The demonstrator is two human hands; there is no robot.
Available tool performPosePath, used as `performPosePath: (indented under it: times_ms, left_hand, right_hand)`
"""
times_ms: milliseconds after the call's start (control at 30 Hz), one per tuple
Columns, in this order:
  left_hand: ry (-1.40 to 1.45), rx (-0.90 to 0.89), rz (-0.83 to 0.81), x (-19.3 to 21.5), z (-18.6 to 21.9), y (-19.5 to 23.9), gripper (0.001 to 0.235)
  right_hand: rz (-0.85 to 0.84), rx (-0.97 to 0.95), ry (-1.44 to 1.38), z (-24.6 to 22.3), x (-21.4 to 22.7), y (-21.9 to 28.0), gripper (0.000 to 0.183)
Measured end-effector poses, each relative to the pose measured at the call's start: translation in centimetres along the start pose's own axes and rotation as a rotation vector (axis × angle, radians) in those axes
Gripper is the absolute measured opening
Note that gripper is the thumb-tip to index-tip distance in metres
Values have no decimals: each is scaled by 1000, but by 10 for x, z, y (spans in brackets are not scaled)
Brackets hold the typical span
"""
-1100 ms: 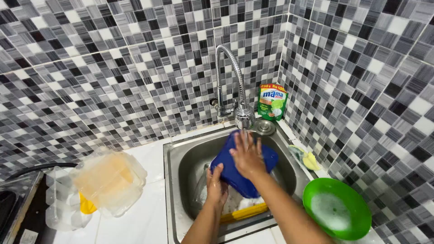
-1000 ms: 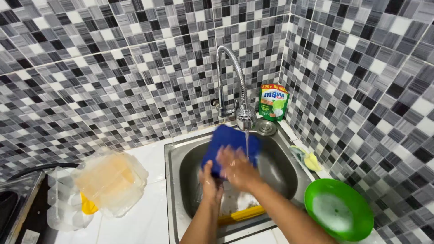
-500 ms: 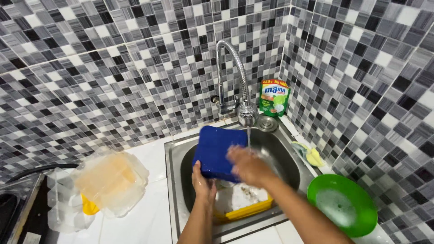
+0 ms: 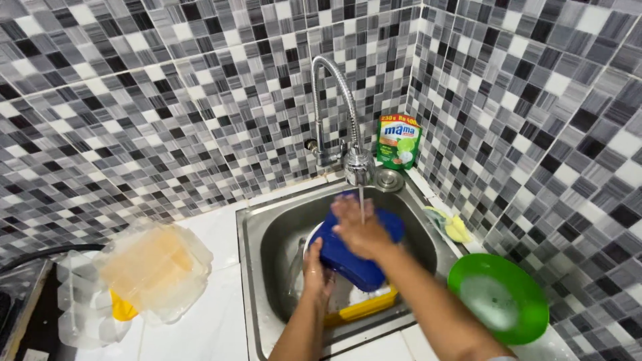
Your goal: The person washes a blue plastic container, then a yellow plastic container, using a sponge and dish soap in a kitchen sink. They rinse each container under running water and place them on the counter.
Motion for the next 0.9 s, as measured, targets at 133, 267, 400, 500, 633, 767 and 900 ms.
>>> performPosePath:
  times_ms: [133, 267, 400, 500, 633, 767, 900]
  left_hand:
    - [39, -74, -31, -3, 27, 10, 45]
    - [97, -8, -44, 6, 29, 6, 45]
    - [-23, 34, -107, -15, -4, 17, 45]
    - [105, -31, -110, 19, 5, -12, 47]
    - [83, -30, -55, -4, 29, 18, 55]
    - [80, 104, -80, 4, -10, -16, 56]
    - [151, -37, -16, -21, 28, 12, 54]
  right_hand:
    - [-84, 384, 48, -16, -22, 18, 61]
    - [28, 282, 105, 22, -30, 15, 63]
    - [36, 164, 150, 2, -20, -2, 57]
    - [-19, 452, -19, -14, -23, 17, 62]
    - [-62, 400, 58, 16, -15, 26, 60]
    - [125, 58, 102, -6, 5, 13, 61]
    - [256, 578, -8, -11, -29, 41, 58]
Point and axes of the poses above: each hand's wrist, its own y-axis away from the middle knuckle, its own x-axis out of the back of the hand, z = x × y, the point moved 1 cm from there along -y, towards the middle knuckle, and after that the axes turned 10 degrees about x, right-handed, at the moved point
